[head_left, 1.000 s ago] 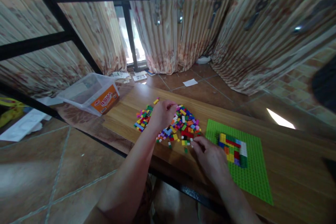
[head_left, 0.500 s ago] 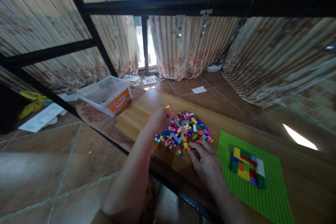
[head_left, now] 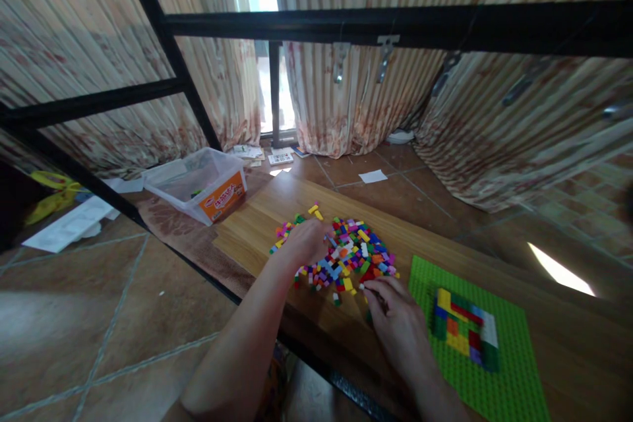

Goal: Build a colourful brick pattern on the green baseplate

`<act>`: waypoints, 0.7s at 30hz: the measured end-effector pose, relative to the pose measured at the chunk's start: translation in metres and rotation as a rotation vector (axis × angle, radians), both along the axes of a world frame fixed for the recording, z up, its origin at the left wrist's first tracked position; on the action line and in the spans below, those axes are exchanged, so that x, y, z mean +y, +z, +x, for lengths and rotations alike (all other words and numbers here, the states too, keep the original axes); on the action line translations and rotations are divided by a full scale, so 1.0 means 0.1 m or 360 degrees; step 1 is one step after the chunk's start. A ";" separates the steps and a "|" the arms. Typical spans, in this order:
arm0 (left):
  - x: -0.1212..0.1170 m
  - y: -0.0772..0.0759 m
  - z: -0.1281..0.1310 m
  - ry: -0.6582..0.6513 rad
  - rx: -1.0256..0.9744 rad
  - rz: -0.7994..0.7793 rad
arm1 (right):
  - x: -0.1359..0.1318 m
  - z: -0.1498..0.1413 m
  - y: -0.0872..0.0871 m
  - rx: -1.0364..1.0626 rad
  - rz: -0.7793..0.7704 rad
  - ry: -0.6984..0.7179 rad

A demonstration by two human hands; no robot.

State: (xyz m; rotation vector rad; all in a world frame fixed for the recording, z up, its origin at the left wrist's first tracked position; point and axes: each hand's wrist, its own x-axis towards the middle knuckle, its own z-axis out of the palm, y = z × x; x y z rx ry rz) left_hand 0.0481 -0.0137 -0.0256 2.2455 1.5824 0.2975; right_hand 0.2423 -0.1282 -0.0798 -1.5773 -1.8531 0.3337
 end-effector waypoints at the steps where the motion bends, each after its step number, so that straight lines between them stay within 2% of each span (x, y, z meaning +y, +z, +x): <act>1: 0.02 0.00 0.03 0.0029 -0.0012 0.0066 | 0.00 0.00 0.00 0.0011 0.0008 -0.0008; 4: 0.10 -0.01 0.16 0.0054 -0.0034 0.0234 | -0.01 0.01 0.01 0.0038 -0.0001 -0.0026; 7: 0.14 -0.05 0.33 -0.0008 -0.0042 0.0289 | -0.01 0.05 0.03 0.0046 -0.0033 -0.0067; 14: -0.02 -0.16 0.66 -0.0272 -0.0068 0.0358 | 0.02 0.28 0.08 -0.0053 -0.0051 -0.0328; 21: -0.10 -0.21 0.79 -0.0496 -0.0015 0.0373 | -0.04 0.34 0.14 0.0015 -0.0069 -0.0311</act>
